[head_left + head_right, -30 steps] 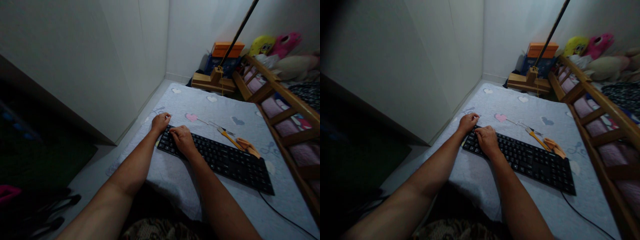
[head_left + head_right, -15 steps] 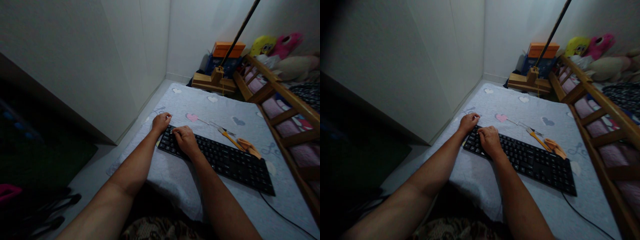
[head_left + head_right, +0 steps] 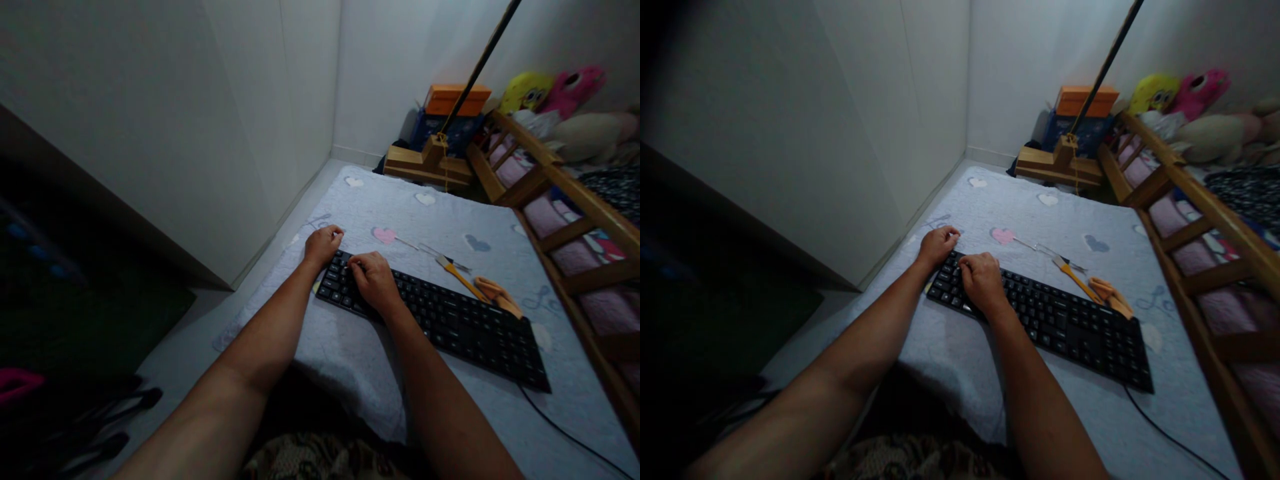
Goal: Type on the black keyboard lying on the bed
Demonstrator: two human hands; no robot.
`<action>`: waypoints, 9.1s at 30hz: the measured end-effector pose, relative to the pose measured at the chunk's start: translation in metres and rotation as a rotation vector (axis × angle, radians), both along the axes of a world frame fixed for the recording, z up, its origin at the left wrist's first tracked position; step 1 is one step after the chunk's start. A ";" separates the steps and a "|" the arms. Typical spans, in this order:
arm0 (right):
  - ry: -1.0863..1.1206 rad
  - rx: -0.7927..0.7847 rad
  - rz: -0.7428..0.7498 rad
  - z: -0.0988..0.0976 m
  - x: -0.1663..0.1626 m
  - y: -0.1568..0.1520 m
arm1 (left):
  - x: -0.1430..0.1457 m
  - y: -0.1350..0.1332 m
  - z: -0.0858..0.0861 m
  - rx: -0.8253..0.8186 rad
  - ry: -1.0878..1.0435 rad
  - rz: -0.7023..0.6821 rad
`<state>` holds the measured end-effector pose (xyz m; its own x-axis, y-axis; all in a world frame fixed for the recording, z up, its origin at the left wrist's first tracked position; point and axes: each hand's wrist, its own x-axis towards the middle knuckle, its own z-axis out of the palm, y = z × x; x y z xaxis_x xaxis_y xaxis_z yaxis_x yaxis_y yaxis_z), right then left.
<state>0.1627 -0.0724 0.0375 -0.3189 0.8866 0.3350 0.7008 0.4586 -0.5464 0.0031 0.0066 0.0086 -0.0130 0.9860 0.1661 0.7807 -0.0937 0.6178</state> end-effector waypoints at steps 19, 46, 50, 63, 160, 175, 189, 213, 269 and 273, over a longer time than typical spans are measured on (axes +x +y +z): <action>-0.003 0.005 0.018 -0.003 -0.006 0.001 | 0.001 -0.001 0.002 -0.016 -0.008 0.004; -0.110 -0.045 -0.003 0.005 -0.014 0.017 | 0.001 0.001 -0.002 0.000 -0.001 -0.008; -0.111 -0.041 -0.034 0.003 -0.014 0.018 | 0.001 0.001 -0.002 0.004 -0.002 -0.007; -0.087 -0.055 0.015 0.005 -0.016 0.010 | 0.001 0.001 -0.003 0.015 0.001 0.002; -0.086 -0.045 -0.021 0.008 -0.005 0.013 | 0.001 -0.001 0.001 -0.009 0.009 -0.003; -0.065 -0.038 0.022 0.005 -0.011 0.013 | 0.001 -0.001 0.000 0.002 0.006 -0.002; -0.076 -0.039 0.010 0.003 -0.014 0.013 | 0.001 0.000 0.000 0.007 -0.004 0.000; -0.092 -0.053 -0.046 0.000 -0.017 0.020 | 0.001 -0.002 0.004 -0.002 -0.042 0.005; -0.106 -0.075 0.031 0.004 -0.026 0.014 | -0.004 0.003 -0.002 -0.038 -0.188 -0.047; -0.099 -0.075 0.047 0.006 -0.027 0.012 | -0.004 0.003 -0.003 -0.028 -0.183 -0.042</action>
<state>0.1361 -0.0607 0.0439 -0.3888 0.8913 0.2334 0.7319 0.4526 -0.5094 -0.0009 0.0099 0.0053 0.0010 0.9905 0.1374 0.6505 -0.1051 0.7522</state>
